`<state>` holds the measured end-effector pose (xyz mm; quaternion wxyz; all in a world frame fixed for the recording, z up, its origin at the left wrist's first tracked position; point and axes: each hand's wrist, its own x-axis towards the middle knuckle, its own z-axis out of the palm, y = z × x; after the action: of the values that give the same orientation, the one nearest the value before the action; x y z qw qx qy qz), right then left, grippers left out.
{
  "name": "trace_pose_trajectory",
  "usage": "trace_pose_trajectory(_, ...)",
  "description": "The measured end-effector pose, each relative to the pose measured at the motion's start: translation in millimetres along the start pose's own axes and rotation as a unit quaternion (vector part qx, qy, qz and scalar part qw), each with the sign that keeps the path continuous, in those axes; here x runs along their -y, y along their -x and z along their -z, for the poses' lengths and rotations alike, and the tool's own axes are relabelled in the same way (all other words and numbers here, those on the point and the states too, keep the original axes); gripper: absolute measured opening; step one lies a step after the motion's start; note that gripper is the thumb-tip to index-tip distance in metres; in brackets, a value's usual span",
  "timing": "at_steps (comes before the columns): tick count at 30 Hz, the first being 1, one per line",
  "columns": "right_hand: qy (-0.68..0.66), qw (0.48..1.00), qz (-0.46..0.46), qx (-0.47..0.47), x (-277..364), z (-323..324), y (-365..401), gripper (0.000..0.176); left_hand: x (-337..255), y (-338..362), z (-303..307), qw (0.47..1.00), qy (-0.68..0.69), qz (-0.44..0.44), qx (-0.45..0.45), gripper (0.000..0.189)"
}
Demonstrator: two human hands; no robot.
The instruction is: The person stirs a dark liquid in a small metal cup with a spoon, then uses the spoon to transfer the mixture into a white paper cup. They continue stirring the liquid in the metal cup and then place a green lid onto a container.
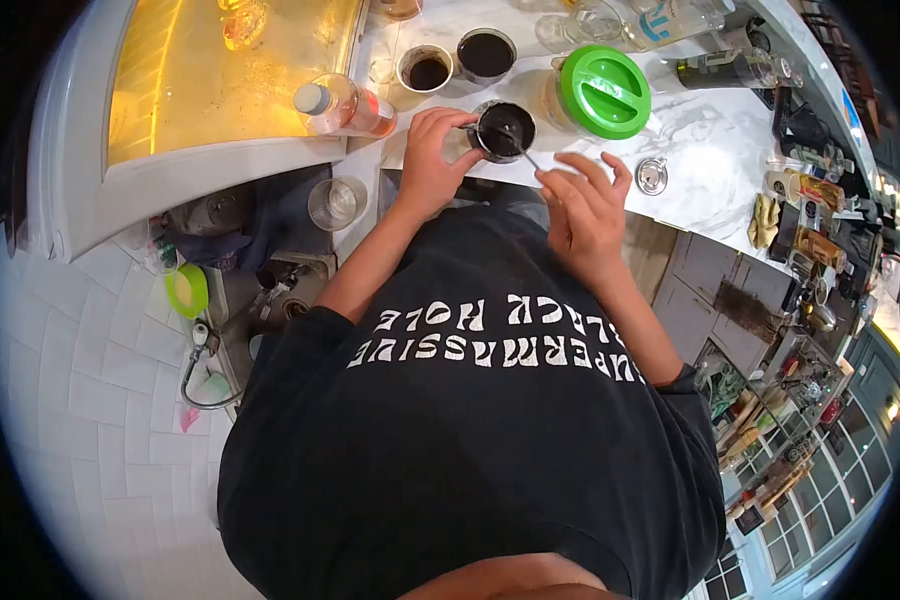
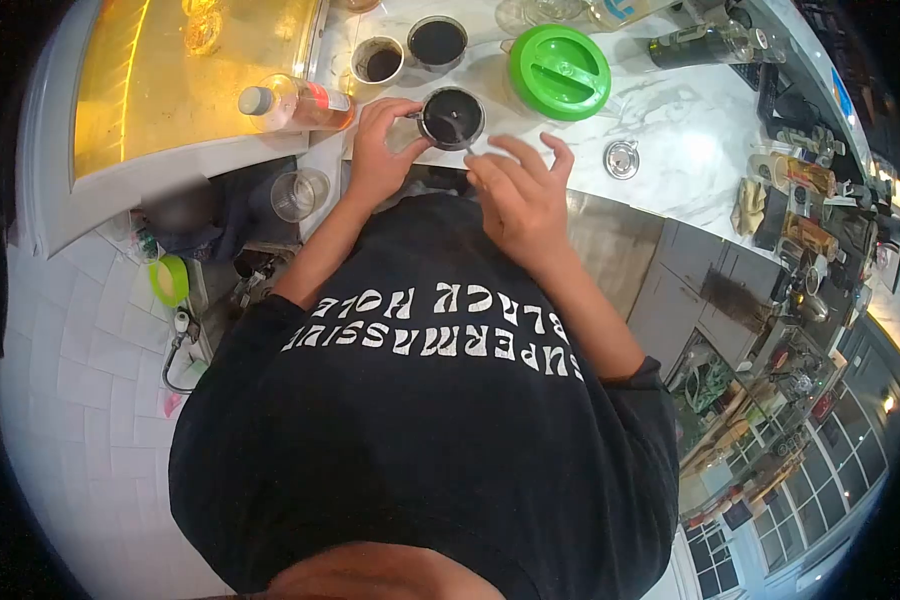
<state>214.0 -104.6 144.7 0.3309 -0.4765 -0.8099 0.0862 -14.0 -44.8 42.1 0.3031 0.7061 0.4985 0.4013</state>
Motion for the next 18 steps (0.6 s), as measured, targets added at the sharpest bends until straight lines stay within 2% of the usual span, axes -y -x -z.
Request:
trace_pose_trajectory(4,0.025,1.0,-0.003,-0.015,-6,-8,-14,0.029,-3,-1,3,1.0,-0.003,-0.004,0.004,0.05)
trace_pose_trajectory(12,0.008,0.994,0.065,0.089,-21,-1,-21,0.029,0,0,3,1.0,-0.008,-0.01,0.005,0.053)
trace_pose_trajectory(18,0.018,0.988,0.108,0.112,-33,21,-28,0.028,-1,0,3,1.0,-0.016,-0.015,0.003,0.055)
